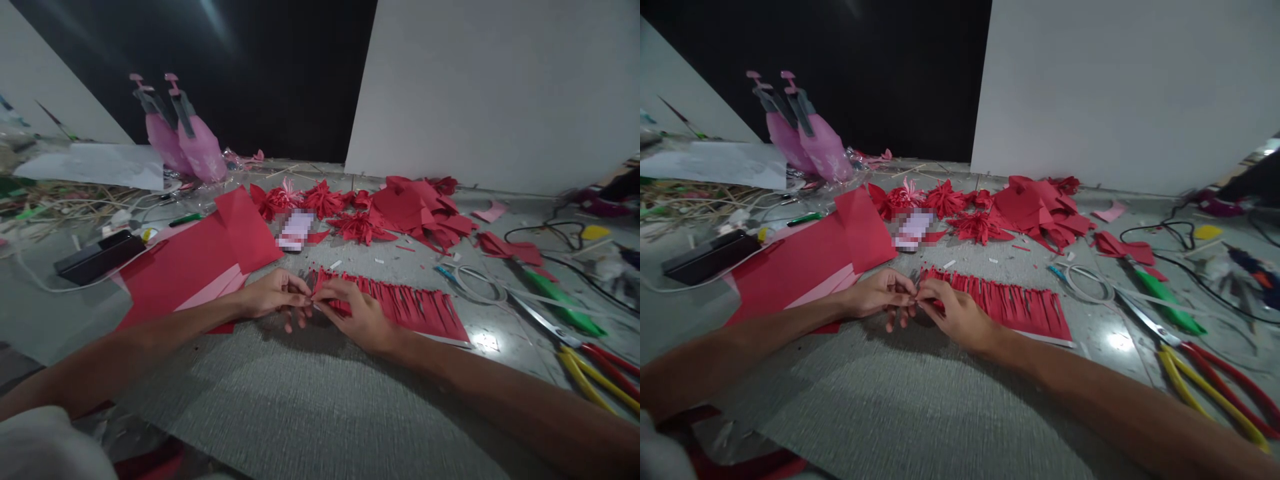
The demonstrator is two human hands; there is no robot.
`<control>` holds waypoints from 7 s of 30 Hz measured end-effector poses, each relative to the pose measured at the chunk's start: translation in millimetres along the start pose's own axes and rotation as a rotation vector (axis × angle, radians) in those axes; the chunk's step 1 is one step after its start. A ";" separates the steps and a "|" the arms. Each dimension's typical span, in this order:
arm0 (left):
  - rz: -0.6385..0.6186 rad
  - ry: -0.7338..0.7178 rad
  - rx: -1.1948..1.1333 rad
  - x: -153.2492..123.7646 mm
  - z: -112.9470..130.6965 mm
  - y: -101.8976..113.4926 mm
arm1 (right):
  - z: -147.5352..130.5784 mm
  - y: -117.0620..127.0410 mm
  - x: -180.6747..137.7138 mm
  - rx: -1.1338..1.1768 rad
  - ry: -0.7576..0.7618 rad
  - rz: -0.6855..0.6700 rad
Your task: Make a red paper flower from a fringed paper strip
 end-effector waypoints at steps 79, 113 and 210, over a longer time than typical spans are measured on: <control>0.159 -0.034 -0.261 -19.8 12.7 -108.8 | -129.8 67.4 -55.8 -0.755 0.691 0.052; 0.254 -0.043 -0.068 -22.4 23.4 -103.2 | -112.7 74.0 -31.3 -0.458 0.341 -0.009; 0.329 0.058 0.955 -32.2 34.8 26.7 | -34.8 -23.5 12.0 0.040 0.005 -0.462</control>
Point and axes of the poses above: each hand's wrist, its own x-axis towards the middle knuckle, its own y-axis out of the back of the hand, z = x × y, the point moved 10 cm from there along x, towards the middle knuckle, and after that the axes turned 4 degrees about y, right-handed, at the moved point
